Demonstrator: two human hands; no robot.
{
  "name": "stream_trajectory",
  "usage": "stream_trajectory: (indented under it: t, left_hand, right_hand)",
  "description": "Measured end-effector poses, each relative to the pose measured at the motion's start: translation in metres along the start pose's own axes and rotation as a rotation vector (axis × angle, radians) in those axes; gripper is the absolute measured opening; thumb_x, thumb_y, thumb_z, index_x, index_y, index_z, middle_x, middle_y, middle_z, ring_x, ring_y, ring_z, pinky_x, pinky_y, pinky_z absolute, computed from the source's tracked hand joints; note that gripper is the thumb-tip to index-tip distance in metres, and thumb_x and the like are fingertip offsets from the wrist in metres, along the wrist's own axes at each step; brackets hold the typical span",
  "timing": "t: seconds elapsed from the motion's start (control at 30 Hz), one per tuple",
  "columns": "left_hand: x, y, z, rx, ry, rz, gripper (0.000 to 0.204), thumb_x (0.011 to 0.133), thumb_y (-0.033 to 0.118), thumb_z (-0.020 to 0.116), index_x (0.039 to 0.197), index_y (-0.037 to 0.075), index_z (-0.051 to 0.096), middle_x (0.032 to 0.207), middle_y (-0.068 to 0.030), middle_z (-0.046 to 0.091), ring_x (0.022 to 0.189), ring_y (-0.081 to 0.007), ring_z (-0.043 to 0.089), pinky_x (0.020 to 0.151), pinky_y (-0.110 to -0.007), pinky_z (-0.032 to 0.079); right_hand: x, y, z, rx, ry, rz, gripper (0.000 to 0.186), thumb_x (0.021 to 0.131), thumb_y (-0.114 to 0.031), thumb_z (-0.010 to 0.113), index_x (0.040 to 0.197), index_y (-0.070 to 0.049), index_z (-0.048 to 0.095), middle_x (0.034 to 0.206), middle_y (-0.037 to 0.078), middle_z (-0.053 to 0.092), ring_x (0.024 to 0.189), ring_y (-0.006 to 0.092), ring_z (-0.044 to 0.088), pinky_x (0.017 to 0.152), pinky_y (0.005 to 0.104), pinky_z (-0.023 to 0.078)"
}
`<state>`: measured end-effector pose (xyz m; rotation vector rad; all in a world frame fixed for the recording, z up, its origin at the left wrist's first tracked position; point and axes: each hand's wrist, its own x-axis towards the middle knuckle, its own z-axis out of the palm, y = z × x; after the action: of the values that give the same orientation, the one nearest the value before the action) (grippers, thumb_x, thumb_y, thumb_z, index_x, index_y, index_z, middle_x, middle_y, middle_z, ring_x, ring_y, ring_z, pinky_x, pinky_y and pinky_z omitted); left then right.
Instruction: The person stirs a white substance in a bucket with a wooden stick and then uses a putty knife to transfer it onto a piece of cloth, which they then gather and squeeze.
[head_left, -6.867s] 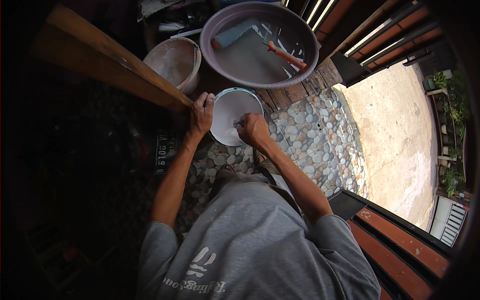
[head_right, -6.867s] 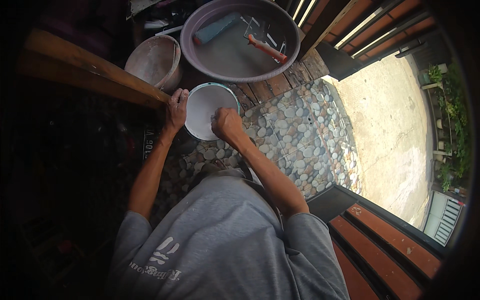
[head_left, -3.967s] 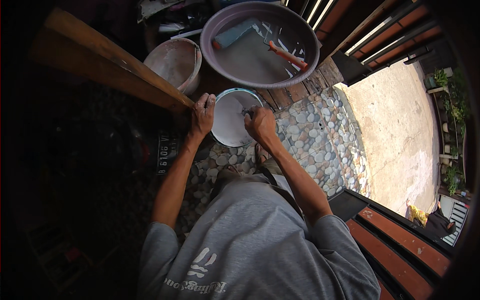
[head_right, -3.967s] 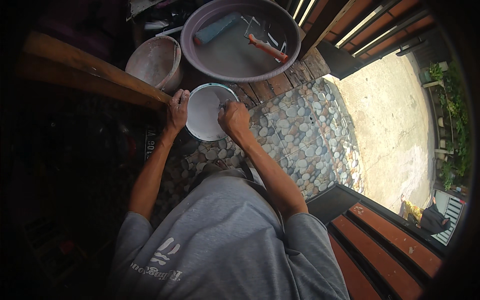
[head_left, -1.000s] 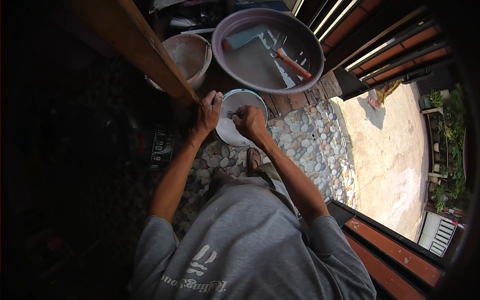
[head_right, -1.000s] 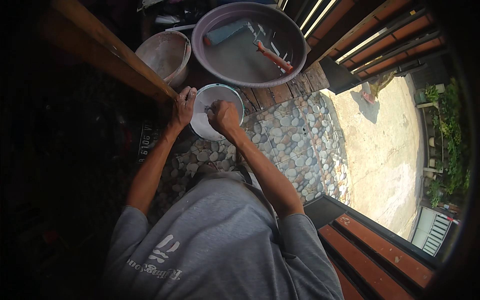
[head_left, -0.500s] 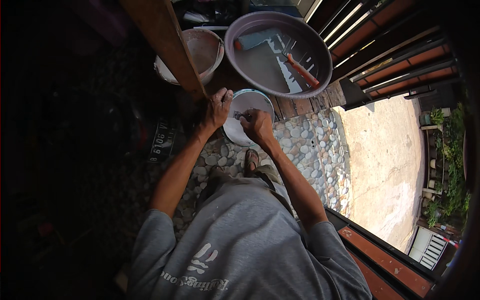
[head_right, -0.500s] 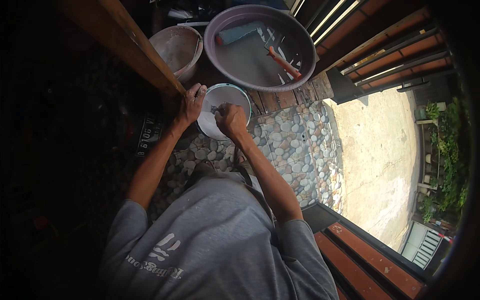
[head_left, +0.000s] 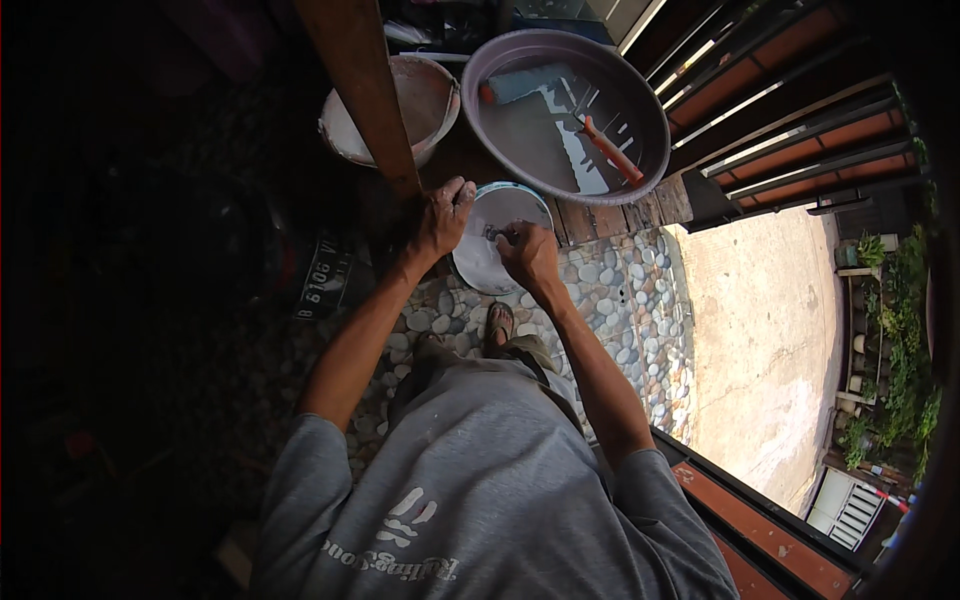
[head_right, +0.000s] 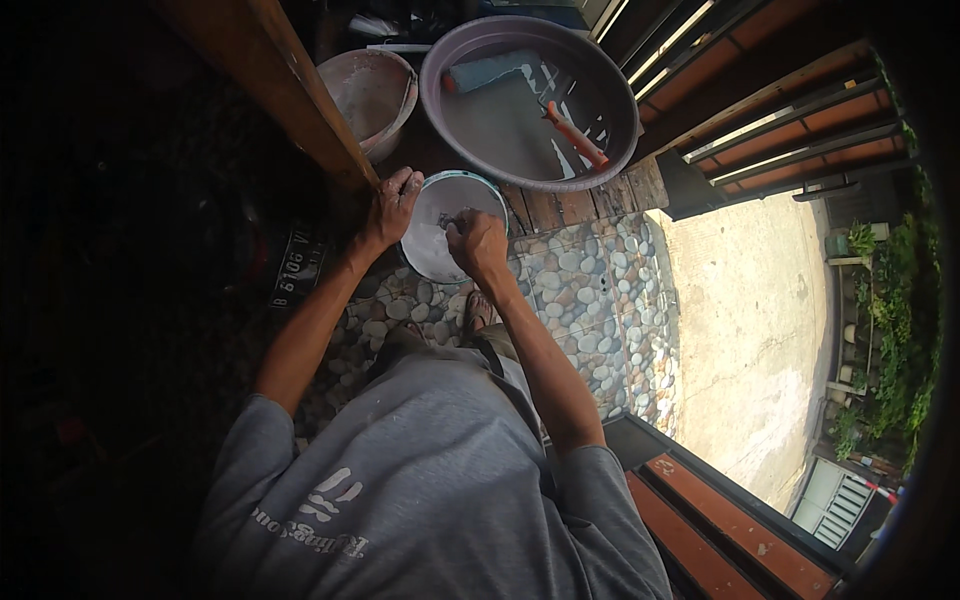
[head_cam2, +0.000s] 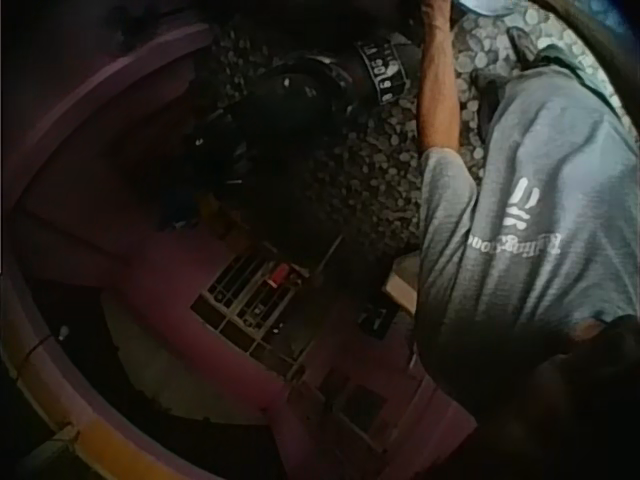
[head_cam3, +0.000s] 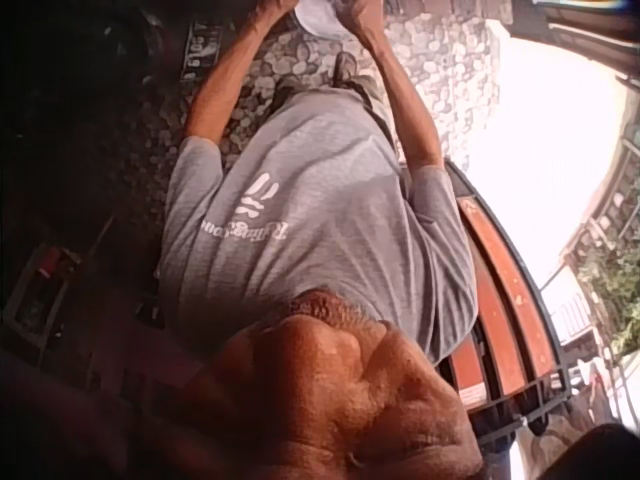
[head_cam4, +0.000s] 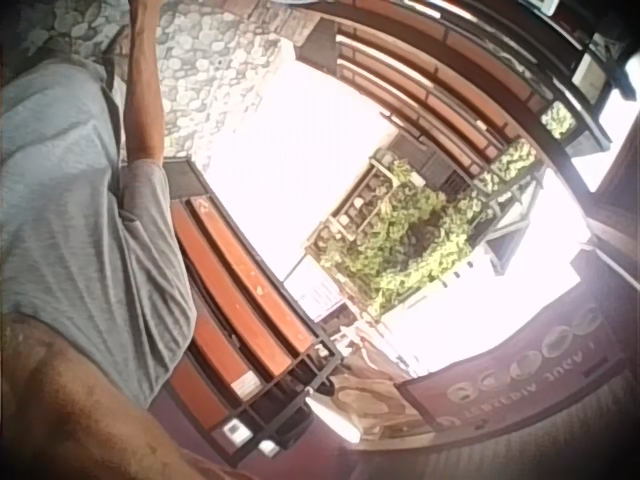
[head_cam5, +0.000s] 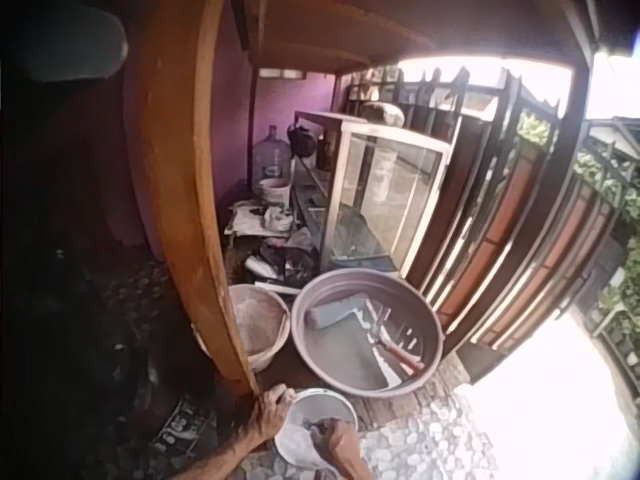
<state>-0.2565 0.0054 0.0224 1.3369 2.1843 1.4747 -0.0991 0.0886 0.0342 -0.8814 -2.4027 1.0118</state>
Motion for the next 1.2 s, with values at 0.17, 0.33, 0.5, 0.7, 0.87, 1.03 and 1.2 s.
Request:
stream_trajectory:
  t: [0.17,0.33,0.5,0.7,0.87,1.03,1.2]
  left_hand:
    - [-0.001,0.004,-0.001,-0.024,-0.006,-0.017,0.028,0.094,0.025,0.046,0.078,0.002,0.051,0.070,-0.0236,0.053,0.070,-0.0433,0.055,0.055,-0.044,0.042]
    - [0.001,0.002,0.001,-0.055,0.009,0.014,0.027,0.094,0.024,0.047,0.078,0.002,0.051,0.071,-0.0236,0.052,0.070,-0.0439,0.054,0.055,-0.044,0.042]
    - [0.000,0.002,0.000,-0.009,0.004,0.004,0.028,0.094,0.024,0.047,0.078,0.002,0.050,0.070,-0.0231,0.052,0.070,-0.0437,0.054,0.055,-0.043,0.042]
    - [0.000,0.005,0.001,-0.052,-0.010,0.026,0.030,0.096,0.023,0.043,0.078,-0.001,0.046,0.067,-0.0210,0.044,0.064,-0.0402,0.046,0.057,-0.041,0.038]
    - [0.000,0.003,0.001,-0.069,-0.007,-0.008,0.028,0.095,0.023,0.045,0.077,0.001,0.048,0.070,-0.0234,0.050,0.067,-0.0435,0.052,0.055,-0.043,0.040]
    - [-0.001,0.004,0.001,-0.050,0.035,0.018,0.027,0.094,0.022,0.046,0.077,0.001,0.047,0.068,-0.0230,0.048,0.068,-0.0430,0.051,0.055,-0.043,0.040]
    - [-0.001,0.000,0.002,0.053,0.008,0.156,0.023,0.094,0.018,0.044,0.079,0.001,0.048,0.072,-0.0218,0.049,0.069,-0.0427,0.052,0.055,-0.043,0.040]
  right_hand:
    - [-0.010,0.009,-0.005,-0.168,0.059,0.037,0.018,0.070,-0.014,0.062,0.073,0.003,0.065,0.069,0.025,0.061,0.067,0.0414,0.062,0.066,0.0431,0.050]
    - [-0.016,0.005,0.000,-0.128,-0.103,0.032,0.018,0.070,-0.014,0.062,0.074,0.003,0.066,0.070,0.025,0.061,0.067,0.0411,0.062,0.066,0.0437,0.050]
    - [0.003,0.004,-0.001,-0.043,0.037,-0.013,0.017,0.069,-0.014,0.062,0.075,0.003,0.065,0.070,0.024,0.061,0.067,0.0416,0.061,0.066,0.0442,0.050]
    - [-0.007,0.013,-0.011,-0.236,0.010,0.048,0.014,0.070,-0.011,0.059,0.070,0.003,0.063,0.069,0.025,0.060,0.067,0.0429,0.061,0.065,0.0466,0.050]
    - [-0.009,0.001,-0.001,-0.167,-0.153,0.081,0.014,0.070,-0.010,0.058,0.070,0.003,0.063,0.071,0.026,0.061,0.070,0.0439,0.061,0.066,0.0482,0.050]
    - [0.004,-0.002,0.003,-0.051,0.021,-0.065,0.014,0.070,-0.010,0.058,0.071,0.003,0.064,0.073,0.026,0.061,0.071,0.0452,0.061,0.066,0.0487,0.050]
    - [-0.010,0.005,0.000,-0.224,-0.027,0.054,0.016,0.071,-0.010,0.054,0.069,0.003,0.063,0.072,0.027,0.061,0.070,0.0458,0.061,0.064,0.0506,0.050]
